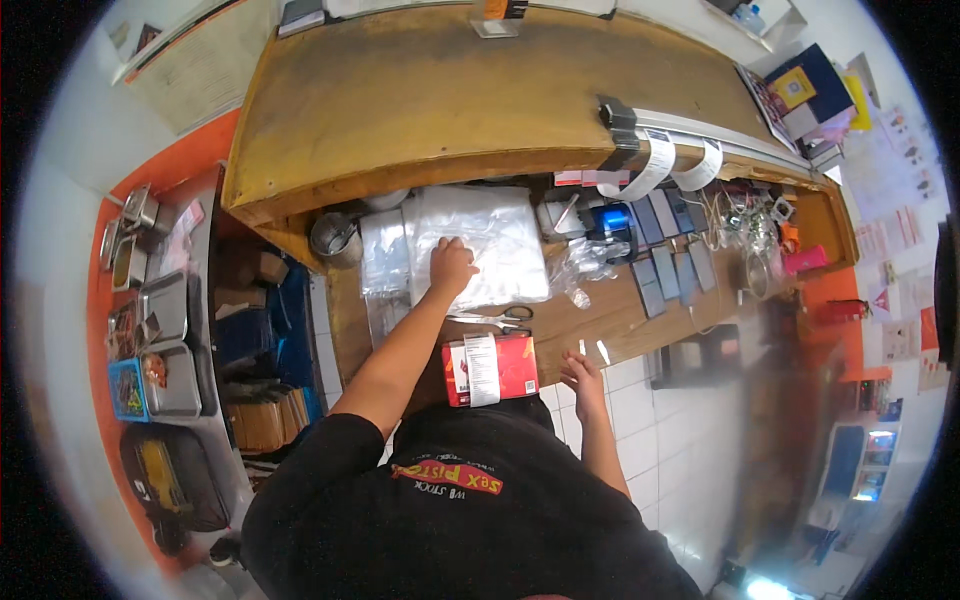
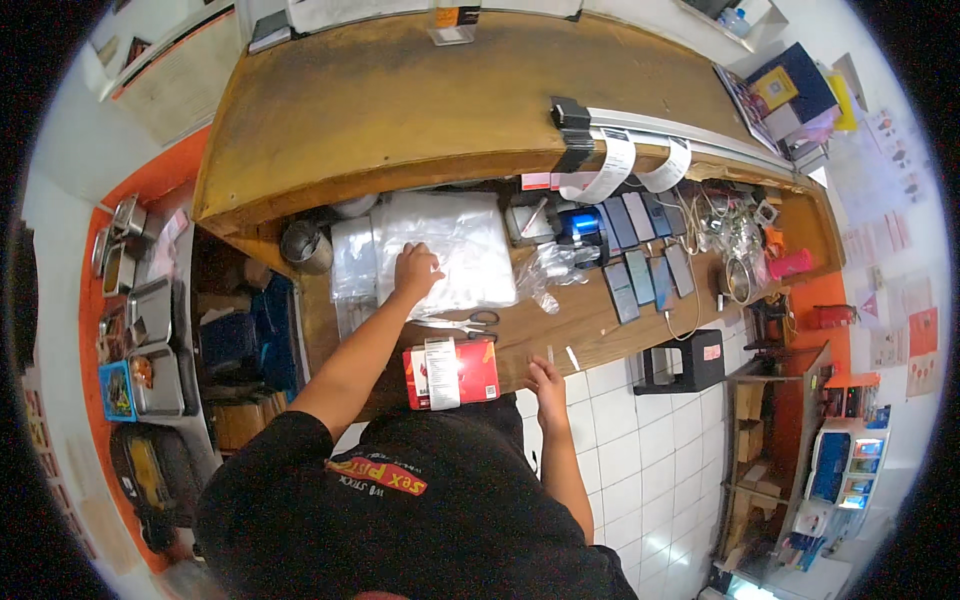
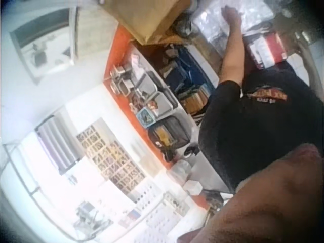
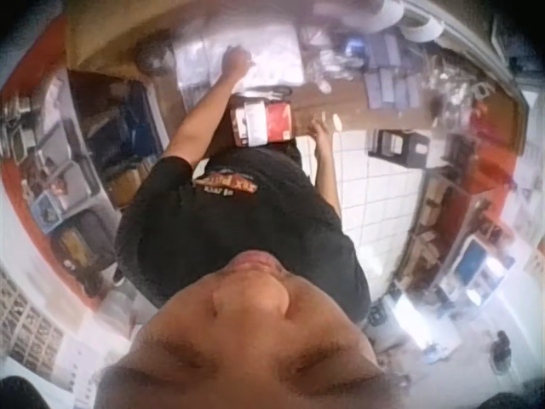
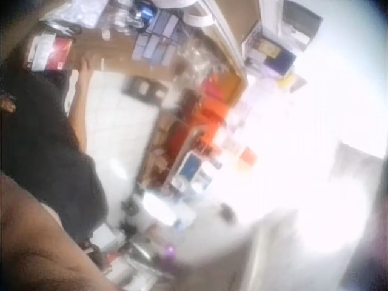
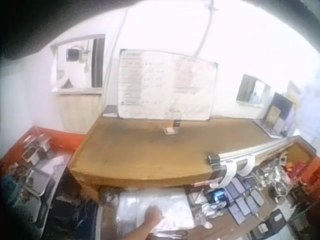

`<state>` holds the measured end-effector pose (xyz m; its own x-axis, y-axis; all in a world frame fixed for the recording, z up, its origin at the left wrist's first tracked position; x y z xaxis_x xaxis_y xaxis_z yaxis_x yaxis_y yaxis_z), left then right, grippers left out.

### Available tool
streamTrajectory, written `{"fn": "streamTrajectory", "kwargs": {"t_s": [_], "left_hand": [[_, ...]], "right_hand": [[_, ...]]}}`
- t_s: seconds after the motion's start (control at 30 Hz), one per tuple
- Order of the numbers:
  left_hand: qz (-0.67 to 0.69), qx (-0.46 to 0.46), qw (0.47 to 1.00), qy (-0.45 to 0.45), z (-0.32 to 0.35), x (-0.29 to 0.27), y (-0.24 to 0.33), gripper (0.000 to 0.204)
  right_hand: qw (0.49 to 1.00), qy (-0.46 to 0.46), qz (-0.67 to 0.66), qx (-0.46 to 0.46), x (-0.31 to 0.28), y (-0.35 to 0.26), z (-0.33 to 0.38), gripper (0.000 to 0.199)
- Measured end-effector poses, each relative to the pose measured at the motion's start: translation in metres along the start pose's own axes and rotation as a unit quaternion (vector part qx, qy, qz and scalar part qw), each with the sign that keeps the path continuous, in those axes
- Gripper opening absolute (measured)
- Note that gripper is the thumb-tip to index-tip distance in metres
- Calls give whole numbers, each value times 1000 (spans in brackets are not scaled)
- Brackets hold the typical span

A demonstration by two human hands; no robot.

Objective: The person collects order receipts, packs food boxes into a plastic bag, and hands the packaged order through the window. The person then places another food box into a plastic bag along with condiment packets and disposable gloves, and ties the bag closed.

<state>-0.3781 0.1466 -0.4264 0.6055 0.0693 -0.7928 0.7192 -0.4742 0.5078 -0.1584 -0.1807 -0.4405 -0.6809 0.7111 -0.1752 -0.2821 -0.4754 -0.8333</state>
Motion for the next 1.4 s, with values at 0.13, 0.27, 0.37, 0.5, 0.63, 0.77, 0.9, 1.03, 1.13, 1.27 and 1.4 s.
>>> {"fn": "streamTrajectory", "kwargs": {"t_s": [0.13,0.27,0.37,0.5,0.63,0.77,0.9,1.03,1.13,1.27,1.4], "left_hand": [[-8,-35,998,55,14,4,-18,12],[80,-19,984,155,14,-64,44,19],[155,-53,970,178,21,-122,92,23],[215,-51,963,154,47,-162,155,24],[294,119,947,55,89,-172,229,14],[295,99,946,86,95,-187,217,25],[328,-211,921,5,91,-123,144,58],[606,-344,657,-288,138,-19,197,63],[666,-283,657,-212,114,-23,245,70],[567,-224,770,-189,86,-15,260,36],[575,-205,752,-249,73,-13,299,14]], "right_hand": [[999,28,-31,31,-13,9,10,31],[998,65,-24,4,-23,8,14,28],[996,20,-13,-85,14,-46,30,28],[971,-209,-89,-75,97,-124,93,34],[960,-186,-205,-34,107,-130,86,40],[974,-152,-145,-82,66,-137,85,40],[950,-200,-203,-128,22,-172,132,42],[945,-213,-210,-131,-23,-178,157,47],[942,-210,-237,-111,-55,-184,169,48],[941,-158,-257,-157,-113,-201,180,44],[922,-87,-322,-197,-184,-209,171,41]]}}
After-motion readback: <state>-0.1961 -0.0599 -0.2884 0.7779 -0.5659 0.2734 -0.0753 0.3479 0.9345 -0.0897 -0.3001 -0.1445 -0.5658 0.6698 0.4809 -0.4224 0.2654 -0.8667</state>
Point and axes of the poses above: each hand's wrist, its own z-axis away from the middle knuckle, its own x-axis out of the palm, y = z × x, the point moved 10 cm from there along -z, towards the middle knuckle, and after that the axes turned 14 degrees about y, right-handed, at the moved point
